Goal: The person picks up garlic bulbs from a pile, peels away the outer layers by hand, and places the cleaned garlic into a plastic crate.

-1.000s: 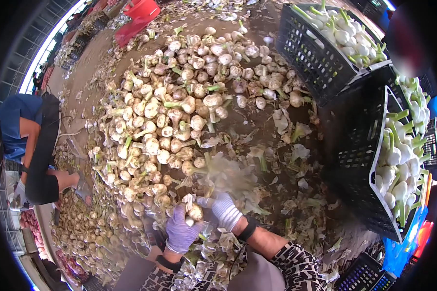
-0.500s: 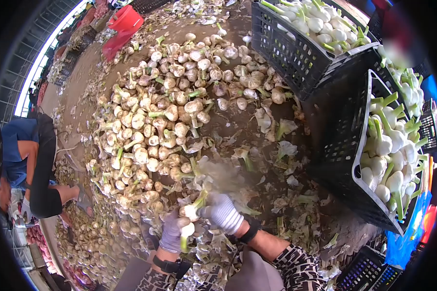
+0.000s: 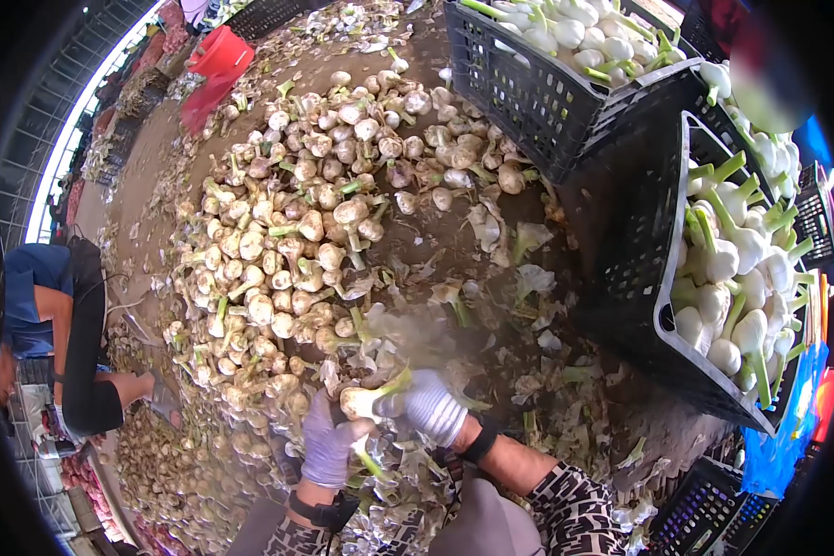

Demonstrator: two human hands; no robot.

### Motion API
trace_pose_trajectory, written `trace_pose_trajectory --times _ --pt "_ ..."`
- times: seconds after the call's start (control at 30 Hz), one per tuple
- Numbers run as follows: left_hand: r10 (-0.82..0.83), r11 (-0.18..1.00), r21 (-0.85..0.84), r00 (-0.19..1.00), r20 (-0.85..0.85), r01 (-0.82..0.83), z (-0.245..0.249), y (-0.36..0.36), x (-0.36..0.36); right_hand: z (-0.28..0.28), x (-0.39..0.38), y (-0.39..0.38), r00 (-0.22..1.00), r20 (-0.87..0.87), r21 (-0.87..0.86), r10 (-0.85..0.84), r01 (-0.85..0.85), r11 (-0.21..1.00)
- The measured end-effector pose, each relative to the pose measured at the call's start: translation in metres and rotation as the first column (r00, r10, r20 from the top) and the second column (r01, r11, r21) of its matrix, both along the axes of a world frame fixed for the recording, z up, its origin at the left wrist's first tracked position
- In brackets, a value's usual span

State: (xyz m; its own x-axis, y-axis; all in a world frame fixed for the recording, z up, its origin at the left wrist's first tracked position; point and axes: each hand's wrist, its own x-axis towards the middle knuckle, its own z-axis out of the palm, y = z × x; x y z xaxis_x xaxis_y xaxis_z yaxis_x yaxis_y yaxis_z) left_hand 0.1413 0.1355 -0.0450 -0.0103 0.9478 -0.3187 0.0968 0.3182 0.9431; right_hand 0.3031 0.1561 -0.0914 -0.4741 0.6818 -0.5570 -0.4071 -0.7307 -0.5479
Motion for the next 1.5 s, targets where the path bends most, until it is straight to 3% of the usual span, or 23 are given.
trace_pose_trajectory --times 0.07,0.1,0.27,0.47,0.53,0.57,0.67,0.7,0.73,0.8,0.83,0.87,0.93,1.0,1.03,1.07,1.13,1.27,1.3,1.33,1.43,1.47,1.5 --pt "0.062 0.934 -0.351 0.939 0.339 0.065 0.012 0.007 -0.011 0.013 0.004 0.006 0.994 0.094 0.158 0.049 -0.063 0.985" --pt "0.091 0.902 -0.424 0.926 0.367 0.079 0.013 0.007 -0.013 0.011 0.005 0.005 0.994 0.094 0.154 0.049 -0.063 0.986" --pt "0.098 0.893 -0.436 0.898 0.428 0.110 -0.011 -0.004 -0.031 -0.005 0.002 0.004 0.969 0.232 0.456 0.079 -0.181 0.871" --pt "0.023 0.916 -0.363 0.885 0.466 0.168 -0.014 -0.012 -0.030 -0.010 -0.007 0.008 0.981 0.191 0.505 0.033 -0.127 0.854" --pt "0.017 0.899 -0.384 0.862 0.507 0.209 -0.006 -0.012 -0.029 -0.015 -0.013 0.010 0.998 0.066 0.573 0.019 -0.053 0.818" --pt "0.015 0.867 -0.297 0.575 0.818 0.400 -0.026 -0.015 -0.044 -0.004 -0.008 0.013 0.995 0.060 0.537 0.075 -0.096 0.838" --pt "-0.043 0.850 -0.203 0.448 0.893 0.486 -0.044 -0.022 -0.059 -0.010 -0.011 0.011 0.991 0.101 0.607 0.088 -0.132 0.784" --pt "0.144 0.879 -0.322 0.450 0.881 0.351 -0.041 -0.030 -0.055 -0.008 -0.010 0.011 0.992 0.088 0.616 0.095 -0.129 0.777" --pt "0.137 0.880 -0.317 0.451 0.882 0.354 -0.034 -0.024 -0.048 -0.004 -0.009 0.013 0.992 0.088 0.621 0.091 -0.126 0.774" --pt "0.066 0.896 -0.383 0.787 0.614 0.224 -0.020 -0.004 -0.036 0.003 -0.010 0.014 0.991 0.102 0.254 -0.090 0.061 0.965" --pt "0.010 0.901 -0.379 0.864 0.503 0.210 -0.016 0.002 -0.033 -0.003 -0.005 0.016 0.969 0.224 0.174 -0.101 0.062 0.983" --pt "0.239 0.888 -0.458 0.899 0.366 -0.049 -0.006 0.006 -0.016 -0.005 0.003 0.012 0.979 0.177 0.157 -0.105 0.077 0.985" --pt "-0.003 0.916 -0.386 0.965 0.261 0.108 -0.016 0.005 -0.025 0.009 0.012 0.005 0.992 0.120 0.225 -0.036 0.008 0.974" --pt "-0.145 0.988 -0.022 0.976 0.162 0.151 -0.030 0.000 -0.012 0.017 0.006 0.001 0.989 0.112 0.213 -0.092 0.067 0.975" --pt "-0.044 0.989 -0.133 0.991 0.127 0.060 -0.027 -0.002 -0.007 0.008 0.008 0.002 0.993 0.092 0.160 -0.070 0.054 0.986" --pt "-0.043 0.989 -0.132 0.991 0.128 0.060 -0.026 0.000 -0.009 0.002 0.009 0.002 0.993 0.093 0.160 -0.069 0.054 0.986" --pt "0.126 0.927 -0.353 0.777 0.617 0.130 -0.022 0.008 -0.022 -0.006 0.010 0.004 0.996 0.044 0.154 -0.083 0.076 0.985" --pt "0.223 0.927 -0.376 0.815 0.534 -0.007 -0.004 0.014 -0.022 -0.036 0.007 -0.008 0.989 0.026 -0.045 -0.144 0.145 0.988" --pt "0.190 0.936 -0.353 0.818 0.542 0.016 0.007 0.016 -0.017 -0.045 0.007 -0.010 0.965 0.241 0.203 -0.101 0.052 0.978" --pt "0.190 0.936 -0.353 0.817 0.545 0.018 0.017 0.013 -0.010 -0.050 0.009 -0.011 0.964 0.244 0.203 -0.101 0.051 0.978" --pt "-0.235 0.936 -0.166 0.903 0.360 0.310 0.028 0.002 0.001 -0.042 0.013 -0.004 0.929 0.364 0.235 -0.072 -0.016 0.972" --pt "-0.458 0.875 -0.109 0.880 0.126 0.471 0.029 -0.002 0.005 -0.035 0.015 -0.001 0.917 0.396 0.221 -0.053 -0.040 0.974" --pt "-0.548 0.831 -0.141 0.836 -0.033 0.539 0.014 -0.010 -0.002 -0.036 0.014 0.002 0.956 0.205 0.030 -0.209 0.207 0.978"
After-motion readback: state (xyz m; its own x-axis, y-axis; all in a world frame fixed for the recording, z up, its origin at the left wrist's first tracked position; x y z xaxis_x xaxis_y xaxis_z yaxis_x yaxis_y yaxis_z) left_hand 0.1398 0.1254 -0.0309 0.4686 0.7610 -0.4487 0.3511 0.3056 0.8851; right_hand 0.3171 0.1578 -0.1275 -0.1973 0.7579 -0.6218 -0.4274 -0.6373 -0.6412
